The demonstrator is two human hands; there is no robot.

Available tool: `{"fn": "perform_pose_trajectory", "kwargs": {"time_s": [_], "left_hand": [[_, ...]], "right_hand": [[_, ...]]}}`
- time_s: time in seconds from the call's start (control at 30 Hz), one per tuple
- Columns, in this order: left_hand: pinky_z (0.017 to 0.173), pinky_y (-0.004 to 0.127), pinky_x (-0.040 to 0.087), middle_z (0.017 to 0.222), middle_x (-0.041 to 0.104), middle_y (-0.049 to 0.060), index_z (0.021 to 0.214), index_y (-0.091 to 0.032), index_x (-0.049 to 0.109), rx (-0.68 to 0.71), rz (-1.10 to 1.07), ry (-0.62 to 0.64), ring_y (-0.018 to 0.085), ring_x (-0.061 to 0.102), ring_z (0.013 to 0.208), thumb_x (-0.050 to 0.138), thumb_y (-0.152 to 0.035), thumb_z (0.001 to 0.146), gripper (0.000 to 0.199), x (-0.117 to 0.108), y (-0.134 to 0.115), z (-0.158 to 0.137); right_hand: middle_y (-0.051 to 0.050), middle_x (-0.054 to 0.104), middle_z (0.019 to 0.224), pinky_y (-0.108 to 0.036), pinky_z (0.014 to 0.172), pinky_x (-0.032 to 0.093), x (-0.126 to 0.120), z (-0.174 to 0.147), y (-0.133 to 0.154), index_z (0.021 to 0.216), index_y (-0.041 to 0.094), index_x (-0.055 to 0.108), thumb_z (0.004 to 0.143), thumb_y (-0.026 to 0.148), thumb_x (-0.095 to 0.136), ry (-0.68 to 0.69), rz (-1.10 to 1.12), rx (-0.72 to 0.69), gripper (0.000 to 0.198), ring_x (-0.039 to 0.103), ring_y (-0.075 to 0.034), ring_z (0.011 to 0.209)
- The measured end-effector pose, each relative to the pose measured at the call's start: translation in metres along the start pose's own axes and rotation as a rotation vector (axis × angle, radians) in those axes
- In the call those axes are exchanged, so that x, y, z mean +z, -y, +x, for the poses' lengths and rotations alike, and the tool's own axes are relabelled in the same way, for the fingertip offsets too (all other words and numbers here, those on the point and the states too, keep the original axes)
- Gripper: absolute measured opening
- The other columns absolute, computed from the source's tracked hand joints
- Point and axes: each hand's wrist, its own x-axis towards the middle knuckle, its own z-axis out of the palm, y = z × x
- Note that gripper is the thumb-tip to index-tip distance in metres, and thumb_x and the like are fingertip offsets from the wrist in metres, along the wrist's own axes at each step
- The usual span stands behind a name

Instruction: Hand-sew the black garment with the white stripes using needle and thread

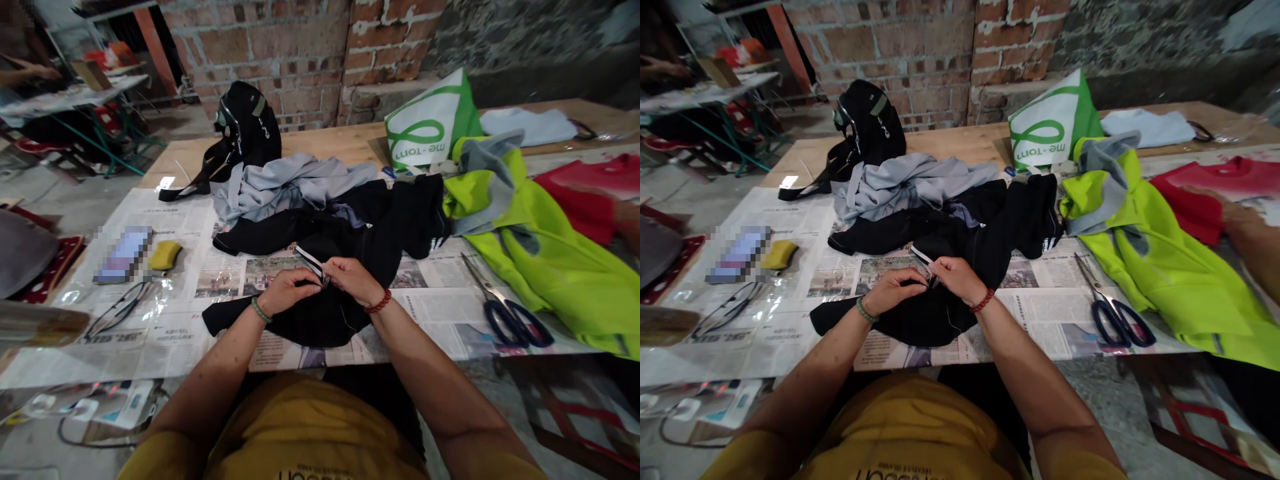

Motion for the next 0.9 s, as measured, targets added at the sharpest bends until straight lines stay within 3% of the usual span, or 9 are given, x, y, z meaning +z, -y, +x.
{"fn": "perform_pose_trajectory", "kwargs": {"time_s": [0.27, 0.6, 0.9], "left_hand": [[0.080, 0.027, 0.046, 0.083, 0.066, 0.005, 0.083, -0.015, 0.067, 0.083, 0.115, -0.015, 0.014, 0.060, 0.080, 0.059, -0.025, 0.080, 0.013, 0.002, 0.003, -0.001], [0.074, 0.027, 0.048, 0.081, 0.067, 0.005, 0.081, -0.016, 0.067, 0.255, 0.230, -0.159, 0.014, 0.062, 0.077, 0.059, -0.022, 0.081, 0.010, 0.014, 0.004, 0.000], [0.074, 0.027, 0.047, 0.079, 0.067, 0.004, 0.082, -0.016, 0.066, 0.233, 0.284, -0.215, 0.014, 0.061, 0.077, 0.058, -0.019, 0.081, 0.009, 0.020, 0.007, 0.001]], "right_hand": [[0.006, 0.038, 0.048, -0.021, 0.048, 0.026, 0.000, 0.001, -0.001, 0.058, 0.017, 0.050, 0.077, 0.047, 0.051, 0.020, -0.032, -0.025, 0.035, 0.033, -0.007, 0.049], [0.007, 0.037, 0.049, -0.021, 0.048, 0.025, -0.001, 0.001, -0.001, 0.057, 0.017, 0.047, 0.077, 0.045, 0.050, 0.021, -0.042, -0.051, 0.034, 0.031, -0.007, 0.049], [0.008, 0.036, 0.045, -0.020, 0.042, 0.019, 0.000, 0.001, 0.000, 0.058, 0.017, 0.047, 0.073, 0.046, 0.056, -0.022, 0.077, 0.032, 0.034, 0.028, -0.005, 0.042]]}}
